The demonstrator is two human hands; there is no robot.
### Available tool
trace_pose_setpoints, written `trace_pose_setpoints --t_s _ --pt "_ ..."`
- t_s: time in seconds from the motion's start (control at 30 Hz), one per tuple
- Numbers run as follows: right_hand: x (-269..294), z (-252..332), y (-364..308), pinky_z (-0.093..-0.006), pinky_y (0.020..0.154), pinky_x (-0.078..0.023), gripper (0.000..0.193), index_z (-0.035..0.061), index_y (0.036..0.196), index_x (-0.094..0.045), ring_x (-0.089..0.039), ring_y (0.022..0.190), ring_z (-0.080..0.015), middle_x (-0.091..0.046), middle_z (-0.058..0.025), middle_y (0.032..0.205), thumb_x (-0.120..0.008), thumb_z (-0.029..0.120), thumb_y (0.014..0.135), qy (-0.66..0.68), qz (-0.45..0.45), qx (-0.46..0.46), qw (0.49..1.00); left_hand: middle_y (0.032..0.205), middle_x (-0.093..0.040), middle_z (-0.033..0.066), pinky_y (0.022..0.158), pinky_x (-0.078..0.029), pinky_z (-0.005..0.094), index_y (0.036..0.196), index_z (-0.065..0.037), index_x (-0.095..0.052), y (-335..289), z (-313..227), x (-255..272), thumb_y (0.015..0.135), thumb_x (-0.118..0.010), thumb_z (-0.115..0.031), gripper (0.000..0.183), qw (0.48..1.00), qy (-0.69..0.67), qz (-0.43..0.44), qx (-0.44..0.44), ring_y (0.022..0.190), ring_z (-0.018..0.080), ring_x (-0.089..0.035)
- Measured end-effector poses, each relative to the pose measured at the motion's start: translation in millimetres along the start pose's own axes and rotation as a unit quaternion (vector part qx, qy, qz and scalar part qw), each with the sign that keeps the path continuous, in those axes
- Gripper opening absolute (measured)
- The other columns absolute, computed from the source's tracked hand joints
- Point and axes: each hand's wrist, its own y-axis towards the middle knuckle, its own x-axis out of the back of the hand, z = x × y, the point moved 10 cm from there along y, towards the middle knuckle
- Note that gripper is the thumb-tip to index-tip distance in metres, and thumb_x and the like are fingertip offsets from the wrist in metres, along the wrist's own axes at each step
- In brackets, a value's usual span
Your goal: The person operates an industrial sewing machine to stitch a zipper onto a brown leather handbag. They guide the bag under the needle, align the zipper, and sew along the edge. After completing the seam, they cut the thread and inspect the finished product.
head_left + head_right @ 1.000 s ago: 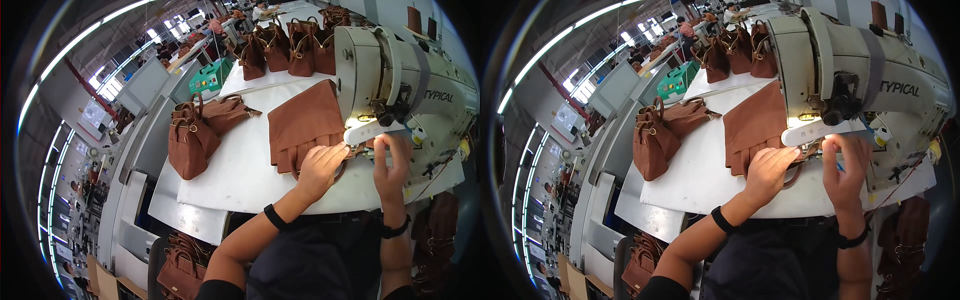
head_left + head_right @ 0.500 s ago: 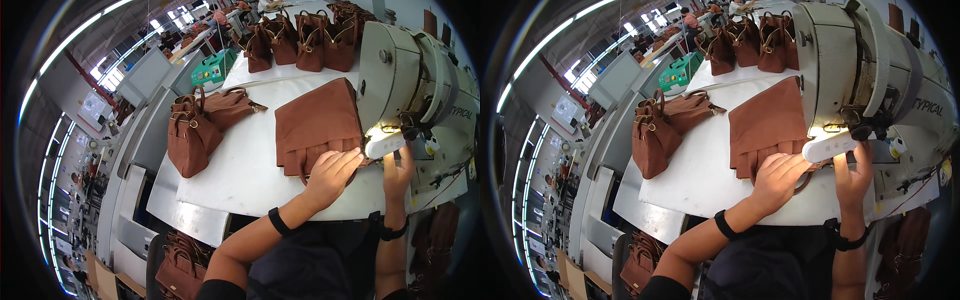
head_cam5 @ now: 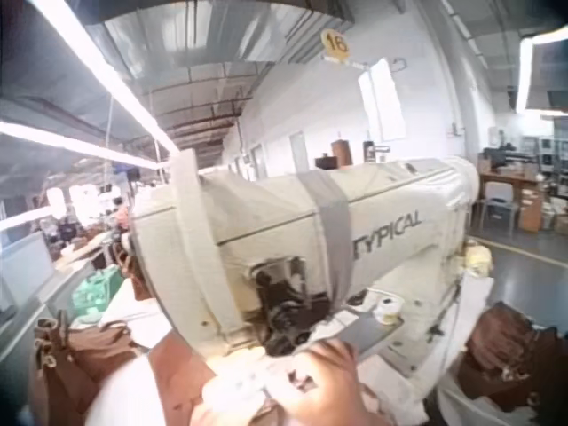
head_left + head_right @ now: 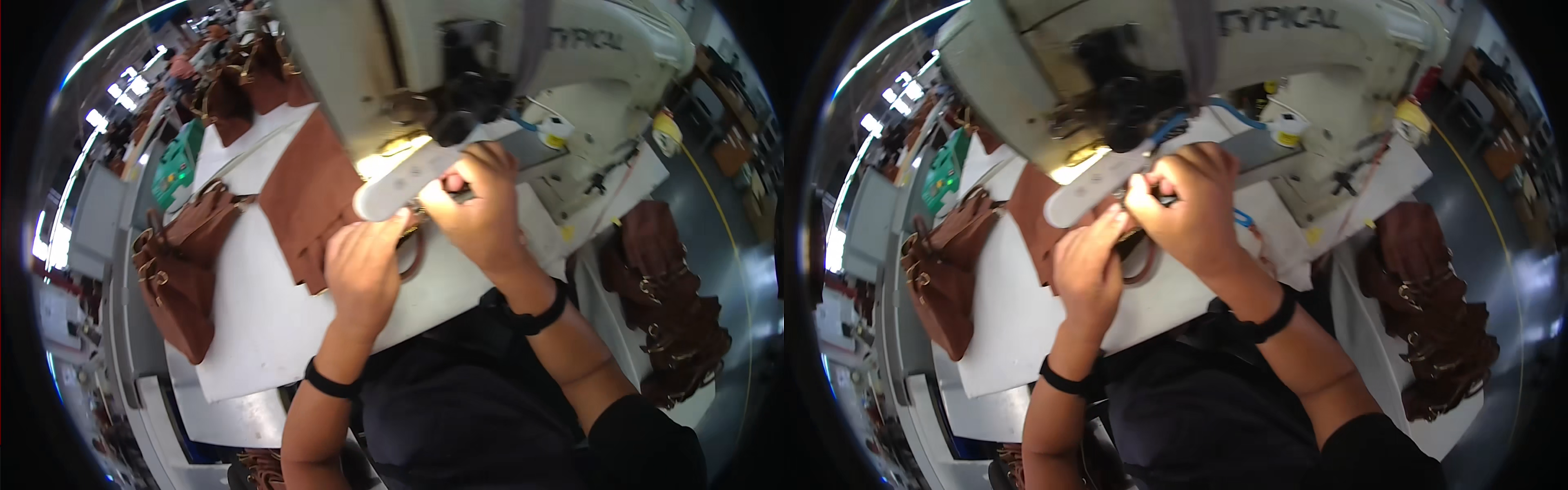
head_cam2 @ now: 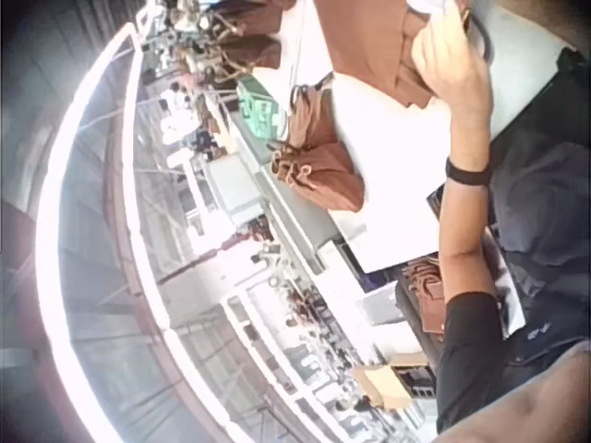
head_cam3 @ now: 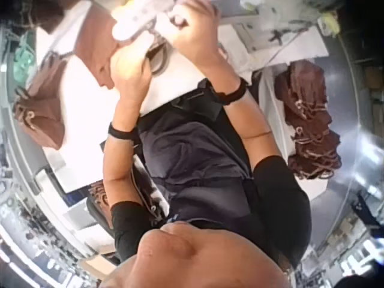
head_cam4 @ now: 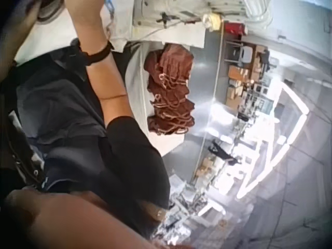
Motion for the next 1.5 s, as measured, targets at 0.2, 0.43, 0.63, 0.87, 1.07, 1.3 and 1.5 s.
trace_pose_setpoints --t_s 0.2,0.43,0.63,0.87,1.07,1.3,1.5 --pt "6.6 -8.3 -18.2 -0.0432 0.090 -0.038 0.020 0.0109 0.073 -0.060 -0.055 0.089 -0.0247 -0.056 -0.0009 0.078 -0.080 0.013 0.076 -0.059 -0.062 0.000 0.996 0.125 -0.076 0.0116 0.099 -0.051 0.0402 0.121 -0.005 -0.074 7.8 -5.5 -9.7 0.082 -0.059 0.015 0.046 0.999 -0.052 0.008 0.014 0.109 0.0276 -0.071" --pt "28.9 0.1 -27.7 -0.0386 0.087 -0.044 0.012 0.0081 0.092 -0.070 -0.059 0.090 -0.0237 -0.065 -0.0032 0.090 -0.079 0.011 0.085 -0.042 -0.092 -0.007 0.995 0.125 -0.075 0.0117 0.096 -0.051 0.0402 0.122 -0.004 -0.073 2.7 -5.8 -5.7 0.080 -0.061 0.014 0.047 1.000 -0.029 -0.001 0.005 0.110 0.0266 -0.072" --pt "-17.8 -45.0 -106.4 -0.0213 0.061 -0.046 0.028 0.0007 0.118 -0.074 -0.058 0.066 -0.0064 -0.070 -0.0034 0.080 -0.056 0.020 0.106 0.397 0.178 -0.413 0.800 0.128 -0.074 0.0119 0.101 -0.049 0.0389 0.126 -0.005 -0.072 -0.5 -0.5 -12.6 0.080 -0.061 0.012 0.050 0.999 -0.045 -0.001 0.031 0.110 0.0287 -0.071" --pt "-50.0 -33.0 -104.6 -0.0217 0.053 -0.044 0.025 0.0012 0.104 -0.073 -0.058 0.062 -0.0062 -0.072 -0.0057 0.082 -0.061 0.023 0.104 0.579 0.121 -0.516 0.619 0.129 -0.073 0.0159 0.103 -0.048 0.0402 0.128 -0.003 -0.070 0.2 1.5 -16.2 0.082 -0.059 0.014 0.050 0.997 -0.054 0.036 0.039 0.117 0.0302 -0.070" --pt "-55.5 -20.4 -108.0 -0.0220 0.050 -0.043 0.017 0.0025 0.099 -0.068 -0.054 0.058 -0.0055 -0.065 -0.0008 0.076 -0.071 0.019 0.100 0.618 0.033 -0.539 0.572 0.127 -0.073 0.0171 0.102 -0.049 0.0403 0.124 -0.003 -0.070 1.0 -0.7 -16.1 0.083 -0.058 0.014 0.046 0.996 -0.061 0.018 0.067 0.117 0.0300 -0.070" --pt "-29.3 -28.0 -94.2 -0.0264 0.049 -0.040 0.012 0.0014 0.091 -0.058 -0.052 0.055 -0.0043 -0.061 -0.0017 0.061 -0.067 0.006 0.096 0.370 -0.044 -0.396 0.839 0.125 -0.074 0.0161 0.101 -0.049 0.0421 0.118 -0.004 -0.072 8.4 -11.4 -12.0 0.080 -0.061 0.013 0.043 0.999 -0.019 0.046 0.008 0.111 0.0301 -0.071" --pt "-38.7 -35.5 -99.4 -0.0202 0.053 -0.045 0.012 0.0008 0.098 -0.066 -0.058 0.059 -0.0028 -0.067 -0.0007 0.071 -0.067 0.013 0.101 0.425 0.019 -0.444 0.789 0.128 -0.074 0.0118 0.103 -0.048 0.0412 0.120 -0.008 -0.075 7.9 -10.5 -10.3 0.081 -0.063 0.013 0.046 0.998 -0.017 0.058 0.008 0.113 0.0264 -0.070"
